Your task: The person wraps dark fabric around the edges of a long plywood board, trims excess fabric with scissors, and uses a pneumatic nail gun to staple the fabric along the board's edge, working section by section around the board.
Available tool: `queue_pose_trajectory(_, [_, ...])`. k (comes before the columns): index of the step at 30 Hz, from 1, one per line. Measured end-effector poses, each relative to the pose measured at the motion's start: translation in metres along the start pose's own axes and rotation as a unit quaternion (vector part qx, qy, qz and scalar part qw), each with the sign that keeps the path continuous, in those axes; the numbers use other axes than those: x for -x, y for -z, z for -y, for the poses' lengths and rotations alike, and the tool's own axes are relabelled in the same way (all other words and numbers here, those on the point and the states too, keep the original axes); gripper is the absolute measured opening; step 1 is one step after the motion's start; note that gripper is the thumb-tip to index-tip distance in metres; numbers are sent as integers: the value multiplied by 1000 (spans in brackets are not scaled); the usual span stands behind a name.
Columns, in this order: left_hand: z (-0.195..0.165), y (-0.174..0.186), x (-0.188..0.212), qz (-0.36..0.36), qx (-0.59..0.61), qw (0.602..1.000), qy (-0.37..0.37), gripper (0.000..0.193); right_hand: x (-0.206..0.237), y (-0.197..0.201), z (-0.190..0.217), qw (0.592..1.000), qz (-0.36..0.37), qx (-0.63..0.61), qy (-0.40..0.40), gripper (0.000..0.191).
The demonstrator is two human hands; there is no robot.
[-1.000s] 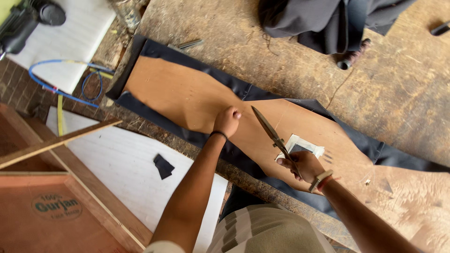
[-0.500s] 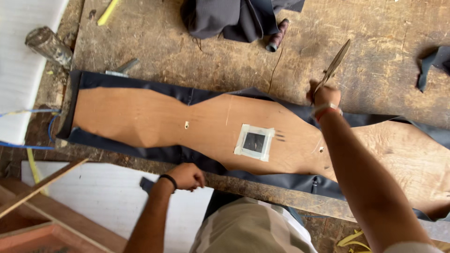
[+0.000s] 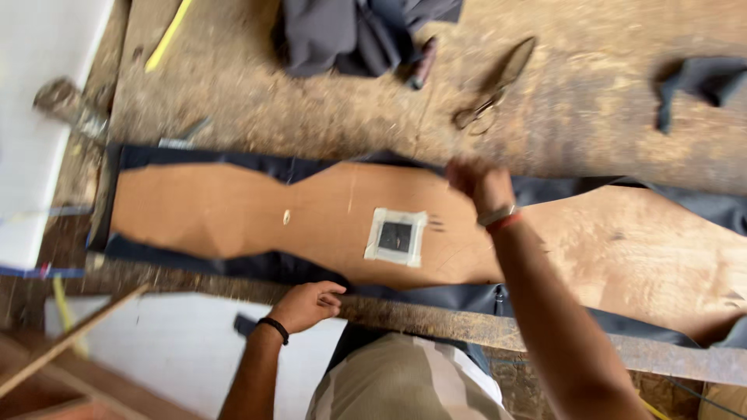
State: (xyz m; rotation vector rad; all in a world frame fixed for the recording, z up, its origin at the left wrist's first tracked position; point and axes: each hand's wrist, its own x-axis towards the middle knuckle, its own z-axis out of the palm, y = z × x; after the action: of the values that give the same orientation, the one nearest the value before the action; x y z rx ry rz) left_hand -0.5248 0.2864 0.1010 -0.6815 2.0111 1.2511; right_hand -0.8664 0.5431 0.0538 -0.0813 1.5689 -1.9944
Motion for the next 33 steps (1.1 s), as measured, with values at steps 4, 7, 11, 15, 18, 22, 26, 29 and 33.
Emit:
queue_pose_trajectory(4, [-42, -14, -35, -45, -46, 993, -98, 36, 115, 25, -17, 976, -142, -77, -143, 20])
queue_pose_trajectory(7, [-60, -39, -60, 0, -8, 972, -234, 36, 215, 63, -22, 955, -245, -104, -130, 19])
queue_pose_trajectory(11, [-85, -91, -81, 142, 106, 954, -244, 34, 346, 115, -23, 910, -377, -140, -96, 18])
queue_pose_trajectory(15, [-142, -154, -78, 162, 121, 960, -192, 33, 439, 149, -3, 882, -433, -185, -20, 22])
queue_pose_trajectory(18, [-182, -196, -57, 277, 239, 915, -172, 31, 490, 165, 10, 841, -296, -423, 159, 40])
queue_pose_trajectory(22, [-243, -263, -64, 296, 365, 876, -108, 29, 503, 243, 23, 836, -363, -382, 151, 56])
queue_pose_trajectory(26, [-313, -352, -98, 184, 149, 964, -122, 24, 503, 379, 26, 819, -392, -401, 121, 54])
queue_pose_trajectory(29, [-371, -418, -117, 167, 205, 961, -83, 23, 487, 502, 40, 859, -414, -296, 55, 46])
queue_pose_trajectory(33, [-430, -489, -134, 158, 149, 971, -98, 22, 471, 611, 55, 882, -468, -33, -40, 48])
